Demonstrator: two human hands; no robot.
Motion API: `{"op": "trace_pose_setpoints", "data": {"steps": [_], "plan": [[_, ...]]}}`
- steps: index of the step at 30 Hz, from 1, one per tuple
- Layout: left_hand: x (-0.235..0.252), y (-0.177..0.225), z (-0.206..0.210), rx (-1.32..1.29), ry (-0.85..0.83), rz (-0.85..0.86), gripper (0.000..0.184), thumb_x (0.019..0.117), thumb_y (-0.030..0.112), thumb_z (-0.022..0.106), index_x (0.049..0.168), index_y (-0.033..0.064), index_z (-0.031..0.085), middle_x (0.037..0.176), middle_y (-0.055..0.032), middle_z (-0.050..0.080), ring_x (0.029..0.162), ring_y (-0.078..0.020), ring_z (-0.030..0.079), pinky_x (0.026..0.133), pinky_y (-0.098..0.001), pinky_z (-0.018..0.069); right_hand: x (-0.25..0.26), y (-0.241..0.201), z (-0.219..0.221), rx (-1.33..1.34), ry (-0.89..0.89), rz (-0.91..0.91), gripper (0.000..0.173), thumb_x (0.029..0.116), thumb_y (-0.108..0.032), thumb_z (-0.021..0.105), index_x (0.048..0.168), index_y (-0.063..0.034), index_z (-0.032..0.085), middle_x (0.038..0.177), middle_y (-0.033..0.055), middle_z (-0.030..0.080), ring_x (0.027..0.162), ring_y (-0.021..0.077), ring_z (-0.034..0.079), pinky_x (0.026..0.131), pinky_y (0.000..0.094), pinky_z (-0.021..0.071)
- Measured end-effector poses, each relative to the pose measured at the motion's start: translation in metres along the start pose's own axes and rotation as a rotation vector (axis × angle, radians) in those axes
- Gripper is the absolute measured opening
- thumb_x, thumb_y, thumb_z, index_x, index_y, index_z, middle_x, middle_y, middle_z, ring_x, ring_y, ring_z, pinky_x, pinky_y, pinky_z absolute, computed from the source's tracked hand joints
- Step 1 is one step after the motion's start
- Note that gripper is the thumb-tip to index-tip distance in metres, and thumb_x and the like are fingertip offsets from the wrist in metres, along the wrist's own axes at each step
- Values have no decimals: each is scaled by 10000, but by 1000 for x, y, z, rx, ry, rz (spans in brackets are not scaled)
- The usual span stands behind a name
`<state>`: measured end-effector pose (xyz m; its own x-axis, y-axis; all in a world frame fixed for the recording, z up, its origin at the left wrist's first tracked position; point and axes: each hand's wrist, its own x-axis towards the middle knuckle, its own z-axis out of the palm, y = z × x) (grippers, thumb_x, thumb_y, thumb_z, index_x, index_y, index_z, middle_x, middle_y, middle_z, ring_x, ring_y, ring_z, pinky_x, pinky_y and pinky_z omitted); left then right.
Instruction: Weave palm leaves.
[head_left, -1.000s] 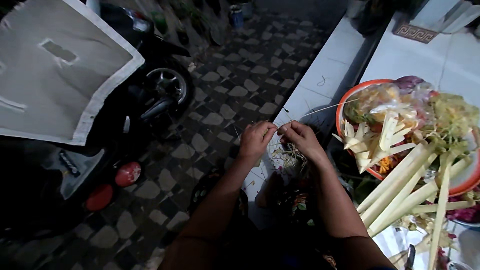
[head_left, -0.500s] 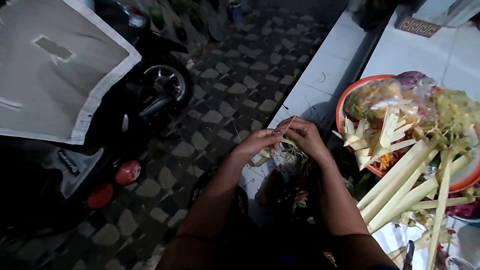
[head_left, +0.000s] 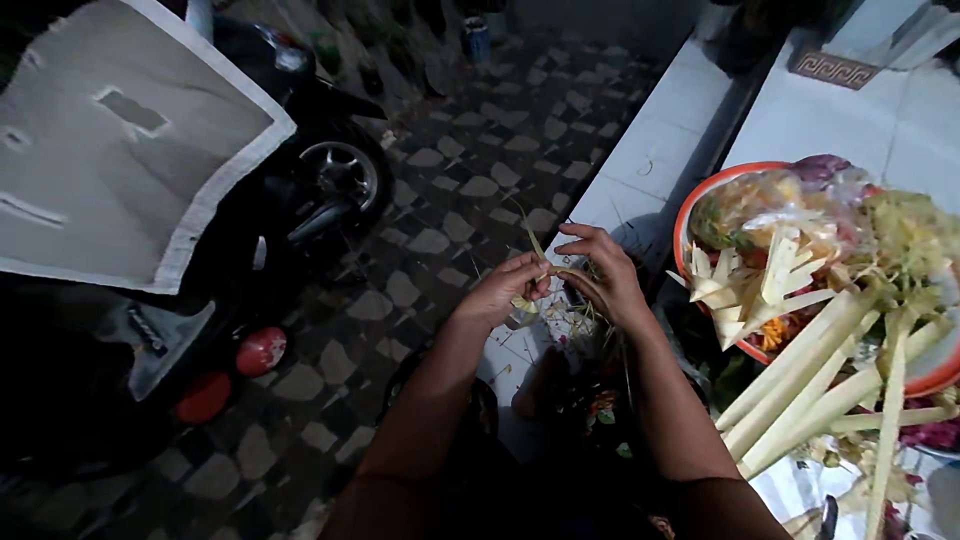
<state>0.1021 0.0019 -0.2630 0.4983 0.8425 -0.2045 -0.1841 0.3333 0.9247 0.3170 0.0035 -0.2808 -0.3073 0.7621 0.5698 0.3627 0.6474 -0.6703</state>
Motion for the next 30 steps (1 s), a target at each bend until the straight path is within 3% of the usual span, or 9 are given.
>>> {"op": "trace_pose_setpoints", "data": {"steps": [2,6,9,14,18,22,26,30], "plan": [[-1,0,2,-7,-8,-11,166,1077,180,444,978,137,570,748,48,556,668,-58,564,711,-231,537,0,3,1,51,26,-18,283,899,-210,797,1155,-108,729,1432,103,598,1248,241,613,1005,498,519],[-2,0,3,-42,-38,-27,178,1075,193,436,978,150,579,737,56,555,649,-50,556,716,-234,549,1,1,2,250,44,51,442,873,-139,806,1246,-7,609,1430,160,558,1070,182,667,891,331,582],[-1,-1,4,-84,-40,-54,160,1074,197,432,1018,154,575,708,64,536,621,-49,543,721,-248,556,0,-1,2,308,58,68,344,879,-119,784,1172,-18,635,1400,149,574,1046,166,663,859,307,579],[-1,-2,4,-70,-68,-69,182,1071,158,408,1059,129,587,761,47,572,661,-56,572,728,-243,560,0,-4,-2,323,-21,34,75,913,-63,735,983,-45,757,1338,124,629,1219,195,621,1018,346,548],[0,-4,12,98,-15,11,172,1063,117,417,1026,84,582,719,22,584,618,-48,557,612,-191,502,-2,-6,2,356,-36,79,58,953,-46,659,987,-17,696,1097,92,690,977,145,679,850,295,589],[5,-10,14,253,43,183,205,1071,115,413,966,48,575,727,-13,612,608,-68,574,572,-202,493,-2,-8,10,420,47,266,83,970,-96,658,1037,-47,655,990,55,687,821,123,660,741,293,579],[7,-15,13,417,56,337,219,1077,144,457,956,30,599,773,-25,645,629,-80,594,594,-227,519,-1,-8,11,481,67,378,106,967,-84,651,1060,-52,614,934,38,679,754,105,649,684,282,571],[4,-15,16,489,87,307,173,1061,124,525,960,22,622,773,-24,655,616,-68,594,590,-214,522,-1,-10,11,425,65,467,107,966,-92,663,1047,-60,600,893,33,656,704,87,626,634,256,550]]}}
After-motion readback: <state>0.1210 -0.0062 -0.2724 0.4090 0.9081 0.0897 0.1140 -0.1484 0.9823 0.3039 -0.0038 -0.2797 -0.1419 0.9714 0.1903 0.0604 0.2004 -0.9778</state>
